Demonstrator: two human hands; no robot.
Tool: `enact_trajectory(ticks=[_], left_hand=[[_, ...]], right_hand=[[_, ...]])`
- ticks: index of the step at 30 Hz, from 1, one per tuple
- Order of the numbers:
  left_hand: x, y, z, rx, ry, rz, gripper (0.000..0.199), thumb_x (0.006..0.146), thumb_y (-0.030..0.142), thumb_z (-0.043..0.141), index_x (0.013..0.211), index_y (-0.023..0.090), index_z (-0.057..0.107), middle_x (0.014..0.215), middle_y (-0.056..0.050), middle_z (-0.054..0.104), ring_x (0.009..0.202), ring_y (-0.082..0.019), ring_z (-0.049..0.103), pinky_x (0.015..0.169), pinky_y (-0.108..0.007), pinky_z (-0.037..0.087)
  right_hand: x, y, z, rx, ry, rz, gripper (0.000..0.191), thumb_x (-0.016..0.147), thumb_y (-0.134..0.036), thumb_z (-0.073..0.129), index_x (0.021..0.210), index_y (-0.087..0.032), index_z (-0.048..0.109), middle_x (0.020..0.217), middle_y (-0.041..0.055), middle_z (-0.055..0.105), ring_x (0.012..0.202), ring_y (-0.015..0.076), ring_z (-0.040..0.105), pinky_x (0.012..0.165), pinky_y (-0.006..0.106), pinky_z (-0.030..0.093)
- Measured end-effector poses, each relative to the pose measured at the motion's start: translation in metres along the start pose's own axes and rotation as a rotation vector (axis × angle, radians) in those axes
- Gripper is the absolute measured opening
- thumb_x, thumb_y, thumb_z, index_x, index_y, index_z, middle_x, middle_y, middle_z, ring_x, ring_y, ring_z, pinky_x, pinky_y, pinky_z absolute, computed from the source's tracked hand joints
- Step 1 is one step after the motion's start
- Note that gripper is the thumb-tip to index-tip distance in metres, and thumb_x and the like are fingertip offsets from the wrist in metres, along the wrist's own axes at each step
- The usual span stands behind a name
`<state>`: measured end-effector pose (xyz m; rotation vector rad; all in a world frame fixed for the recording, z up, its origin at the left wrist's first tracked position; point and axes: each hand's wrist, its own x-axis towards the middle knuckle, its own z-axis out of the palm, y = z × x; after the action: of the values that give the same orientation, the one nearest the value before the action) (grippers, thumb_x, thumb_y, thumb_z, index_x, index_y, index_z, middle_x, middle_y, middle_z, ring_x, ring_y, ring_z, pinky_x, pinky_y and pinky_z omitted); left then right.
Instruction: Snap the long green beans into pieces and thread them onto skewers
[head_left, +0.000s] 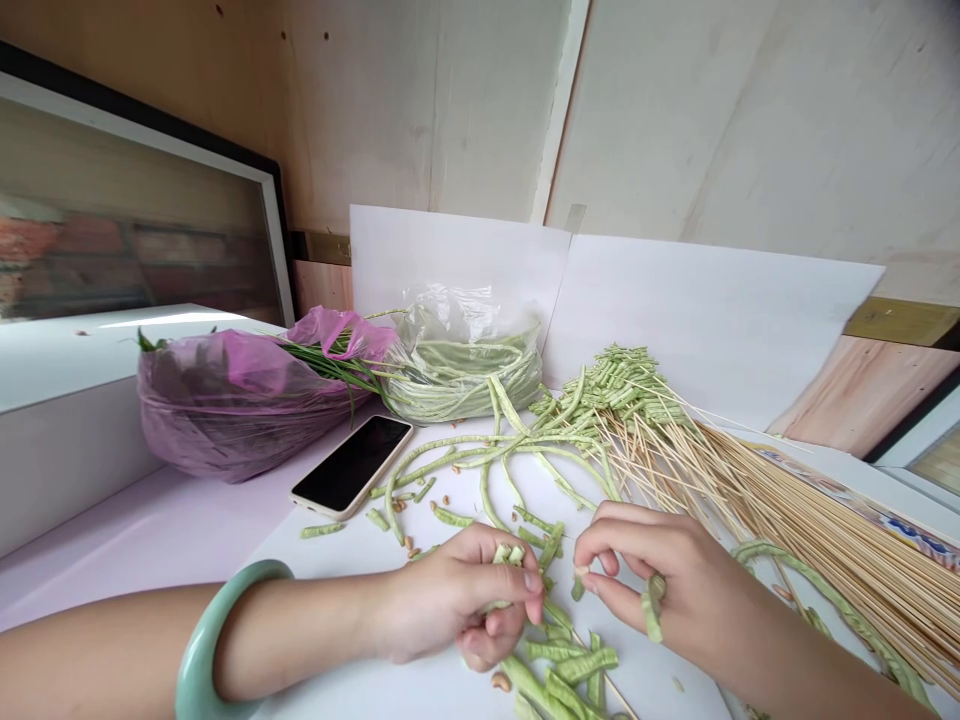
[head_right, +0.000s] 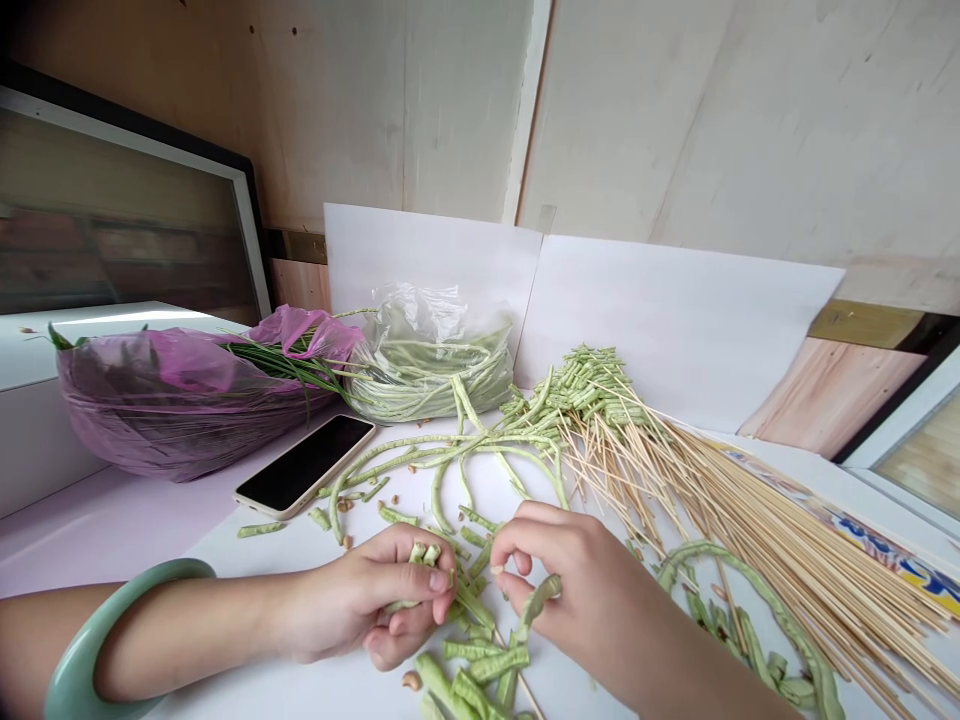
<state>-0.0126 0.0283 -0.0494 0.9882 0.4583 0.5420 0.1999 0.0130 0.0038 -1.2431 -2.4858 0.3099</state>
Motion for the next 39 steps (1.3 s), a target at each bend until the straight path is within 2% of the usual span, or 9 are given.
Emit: enact_trajectory(ticks=[3,7,15,17,19,22,27,32,39], left_hand=[[0.000,0.000,0.001,-0.006,0.010,0.016,0.024,0.072,0.034,0.070,0.068,0.013,0.058,0.041,0.007,0.038,0.031,-0.004,0.029,0.032,-0.018,0.016],[-0.001,0.000,0.003,-0.010,-0.001,0.012,0.023,0.073,0.033,0.069,0.068,0.013,0.058,0.041,0.008,0.037,0.031,-0.004,0.029,0.032,-0.018,0.016],[0.001,0.000,0.004,0.008,0.056,-0.048,0.034,0.070,0.043,0.072,0.070,0.016,0.052,0.045,0.004,0.050,0.029,-0.006,0.041,0.028,-0.016,0.024],[0.002,0.000,0.004,-0.001,0.065,-0.069,0.036,0.070,0.046,0.071,0.072,0.016,0.052,0.046,0.003,0.054,0.030,-0.008,0.044,0.028,-0.016,0.028],[0.002,0.000,0.004,-0.020,0.089,-0.077,0.037,0.069,0.047,0.072,0.072,0.016,0.052,0.047,0.002,0.055,0.030,-0.008,0.045,0.028,-0.015,0.030],[0.002,0.000,0.004,-0.044,0.108,-0.084,0.038,0.067,0.046,0.074,0.071,0.016,0.052,0.048,0.001,0.057,0.029,-0.008,0.045,0.027,-0.015,0.031],[0.003,-0.002,0.003,-0.031,0.028,-0.088,0.037,0.070,0.046,0.073,0.075,0.015,0.052,0.054,-0.003,0.063,0.032,-0.009,0.050,0.028,-0.016,0.037],[0.004,-0.005,-0.001,0.034,-0.068,-0.094,0.041,0.074,0.050,0.071,0.085,0.014,0.056,0.057,-0.001,0.062,0.033,-0.008,0.050,0.029,-0.015,0.037],[0.002,-0.005,-0.003,0.104,-0.078,-0.119,0.050,0.072,0.059,0.071,0.086,0.012,0.058,0.060,0.000,0.061,0.035,-0.005,0.048,0.031,-0.014,0.036]], right_hand=[[-0.008,0.018,-0.003,-0.157,-0.132,0.037,0.030,0.061,0.002,0.054,0.068,-0.025,0.064,0.067,-0.0038,0.062,0.057,0.0154,0.059,0.051,0.024,0.041],[-0.022,0.038,-0.005,-0.248,-0.091,0.018,0.045,0.060,0.000,0.056,0.088,-0.031,0.072,0.077,-0.0011,0.071,0.066,0.0223,0.069,0.052,0.026,0.044],[-0.006,0.002,0.003,-0.213,-0.210,0.102,0.016,0.081,-0.011,0.050,0.077,-0.026,0.054,0.058,-0.0051,0.054,0.051,0.0172,0.054,0.048,0.025,0.034],[-0.005,-0.008,0.007,-0.197,-0.148,0.095,0.012,0.079,-0.021,0.060,0.087,-0.027,0.052,0.061,-0.0056,0.055,0.054,0.0191,0.055,0.048,0.026,0.035],[-0.008,-0.014,0.010,-0.152,-0.077,0.026,0.023,0.076,-0.024,0.064,0.093,-0.026,0.048,0.067,-0.0048,0.057,0.060,0.0202,0.058,0.051,0.027,0.040],[-0.013,-0.016,0.011,-0.120,-0.023,-0.105,0.017,0.079,-0.012,0.046,0.089,-0.025,0.043,0.074,-0.0022,0.059,0.066,0.0180,0.061,0.057,0.026,0.047],[-0.015,-0.014,0.019,-0.296,0.077,-0.241,0.039,0.071,-0.001,0.034,0.104,-0.020,0.042,0.096,0.0104,0.065,0.092,0.0236,0.066,0.072,0.031,0.053],[-0.001,-0.022,0.039,-0.508,0.210,-0.294,0.032,0.067,0.001,0.035,0.090,-0.021,0.040,0.077,0.0060,0.058,0.057,0.0213,0.059,0.049,0.030,0.045],[0.007,-0.023,0.047,-0.581,0.167,-0.267,0.028,0.068,-0.003,0.048,0.083,-0.023,0.035,0.074,0.0026,0.053,0.054,0.0199,0.054,0.047,0.029,0.036]])
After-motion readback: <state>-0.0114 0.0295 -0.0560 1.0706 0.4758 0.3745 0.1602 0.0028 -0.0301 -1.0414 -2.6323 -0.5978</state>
